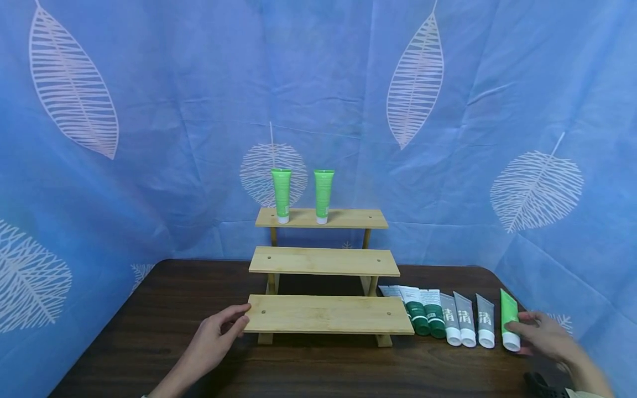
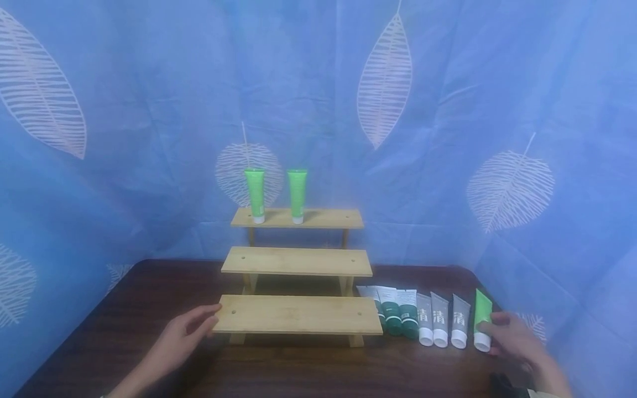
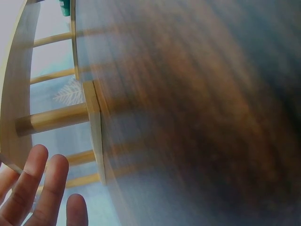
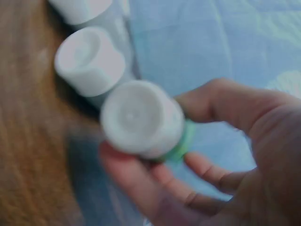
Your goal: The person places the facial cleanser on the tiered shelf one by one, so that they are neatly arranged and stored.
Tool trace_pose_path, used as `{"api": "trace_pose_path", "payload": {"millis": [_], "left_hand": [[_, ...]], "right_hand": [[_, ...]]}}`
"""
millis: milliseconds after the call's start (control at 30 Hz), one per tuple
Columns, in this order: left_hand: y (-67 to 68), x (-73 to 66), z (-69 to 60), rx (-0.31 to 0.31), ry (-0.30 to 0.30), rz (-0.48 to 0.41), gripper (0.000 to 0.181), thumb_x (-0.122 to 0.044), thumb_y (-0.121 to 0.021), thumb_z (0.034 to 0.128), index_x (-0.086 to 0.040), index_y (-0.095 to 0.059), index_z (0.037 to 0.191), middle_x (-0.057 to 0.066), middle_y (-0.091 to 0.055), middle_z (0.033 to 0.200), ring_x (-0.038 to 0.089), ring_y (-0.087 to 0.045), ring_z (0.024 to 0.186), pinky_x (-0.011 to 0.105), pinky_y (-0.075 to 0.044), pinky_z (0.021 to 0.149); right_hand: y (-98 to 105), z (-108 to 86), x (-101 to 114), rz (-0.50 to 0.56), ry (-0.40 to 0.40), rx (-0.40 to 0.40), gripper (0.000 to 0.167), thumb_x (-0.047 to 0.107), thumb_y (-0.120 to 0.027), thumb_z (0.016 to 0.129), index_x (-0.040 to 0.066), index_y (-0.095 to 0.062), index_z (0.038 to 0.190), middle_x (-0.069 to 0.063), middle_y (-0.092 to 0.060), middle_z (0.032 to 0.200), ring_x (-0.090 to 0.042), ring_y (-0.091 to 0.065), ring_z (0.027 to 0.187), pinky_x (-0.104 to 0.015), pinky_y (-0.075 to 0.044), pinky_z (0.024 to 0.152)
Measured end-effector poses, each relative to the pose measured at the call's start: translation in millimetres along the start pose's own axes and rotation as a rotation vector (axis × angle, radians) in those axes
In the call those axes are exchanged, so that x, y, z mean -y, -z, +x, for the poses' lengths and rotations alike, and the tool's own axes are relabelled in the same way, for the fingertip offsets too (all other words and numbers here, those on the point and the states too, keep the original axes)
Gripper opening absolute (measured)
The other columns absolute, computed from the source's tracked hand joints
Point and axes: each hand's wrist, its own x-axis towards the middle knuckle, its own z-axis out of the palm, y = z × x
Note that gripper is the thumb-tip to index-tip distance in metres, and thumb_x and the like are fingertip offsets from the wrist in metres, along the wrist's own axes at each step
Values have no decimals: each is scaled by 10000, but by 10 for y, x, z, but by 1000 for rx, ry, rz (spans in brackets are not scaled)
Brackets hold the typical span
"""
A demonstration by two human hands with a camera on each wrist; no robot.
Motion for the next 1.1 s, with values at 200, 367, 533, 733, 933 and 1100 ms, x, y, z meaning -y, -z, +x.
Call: {"api": "trace_pose_path", "payload": {"millis": [200,367,533,733,933,1100], "left_hand": [[-2,5,1,5,2,-6,332,-288,-649,1021,-179,-681,1333,1,-736,1022,157,-675,768,302,-423,524],[-3,5,-5,6,1,-8,340,-303,-652,1019,-169,-682,1329,20,-741,1059,152,-682,769,299,-427,532],[-4,8,-6,6,3,-11,329,-281,-649,1021,-170,-682,1329,24,-740,1071,150,-684,767,296,-421,520],[-1,-1,-13,1,-13,-2,330,-257,-641,1027,-149,-676,1337,10,-730,1014,161,-659,736,284,-399,502],[-11,-11,-15,-7,-12,19,339,-251,-646,1024,-150,-672,1346,14,-734,1068,143,-673,751,283,-380,507],[-16,-1,-18,-5,-2,10,342,-257,-641,1027,-148,-670,1350,17,-733,1063,147,-670,753,288,-377,494]], "right_hand": [[84,-3,133,87,163,-76,760,270,-479,1087,-188,-48,1512,-283,-603,1128,-55,-654,802,-352,-605,744],[26,-46,203,356,326,10,546,230,-394,1123,96,-121,1577,-121,-624,1202,-18,-675,884,-328,-596,779],[-150,-82,396,808,486,276,335,126,-351,1132,261,-240,1417,47,-719,1167,-154,-721,1060,-369,-591,857],[-449,-164,765,858,533,364,480,67,-407,1111,185,-156,1503,47,-683,1273,-139,-689,1144,-326,-561,930],[-621,-282,990,859,544,406,539,82,-404,1115,118,-128,1577,27,-626,1306,-163,-683,1171,-292,-528,977],[-722,-356,1159,972,499,463,706,95,-410,1115,98,65,1637,-20,-566,1329,-185,-669,1206,-313,-500,1022]]}}
